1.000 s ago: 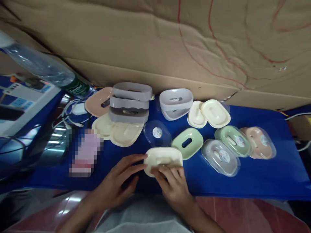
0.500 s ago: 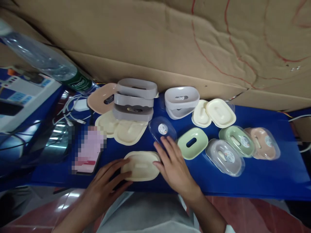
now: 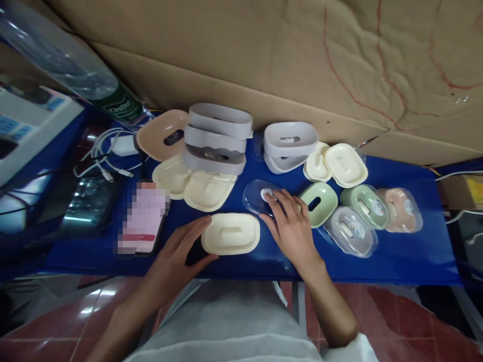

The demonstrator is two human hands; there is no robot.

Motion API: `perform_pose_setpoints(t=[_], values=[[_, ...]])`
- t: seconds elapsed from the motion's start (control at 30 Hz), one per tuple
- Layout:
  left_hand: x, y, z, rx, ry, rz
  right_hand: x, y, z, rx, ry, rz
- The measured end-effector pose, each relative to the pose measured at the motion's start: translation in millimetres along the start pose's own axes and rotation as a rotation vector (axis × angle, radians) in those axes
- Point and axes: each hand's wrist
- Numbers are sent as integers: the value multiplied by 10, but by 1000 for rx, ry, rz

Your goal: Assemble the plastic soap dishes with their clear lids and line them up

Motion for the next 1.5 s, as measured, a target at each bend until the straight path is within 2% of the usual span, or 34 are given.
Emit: perform_pose_setpoints(t=[0.07,0.17,0.3,0.43,0.6,0.73,0.97,1.2,1.5], values=[[65,-43,51,-10,18,14,-20,68,-11,67,47,7],[180,-132,138,-33,16,4,-88,114,-94,155,150,-52],[272,-193,186,-62,21,-41,-233,56,-183,176,251,-102],[285,-134,159,-57,-9,-68,-370,-72,-205,220,350,-66],[261,-24,104,3,-78,-175,-459,-193,-226,178,380,-39],[232,-5,50,12,-98,-169,-457,-137,-240,158,403,-55],[203,-18,13,-94,-74,-131,-419,-48,-243,88,497,-72],[186,-49,27,-84,-56,-106,-439,-138,-263,106,431,-37],[264,-160,87,10,-97,-103,-465,-87,-140,130,396,-39]])
Point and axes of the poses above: each hand's wrist, its own x-axis towards the middle knuckle, its own y-axis out of the back of the hand, z = x × y, and after that the axes turned 14 degrees about -x, right-handed
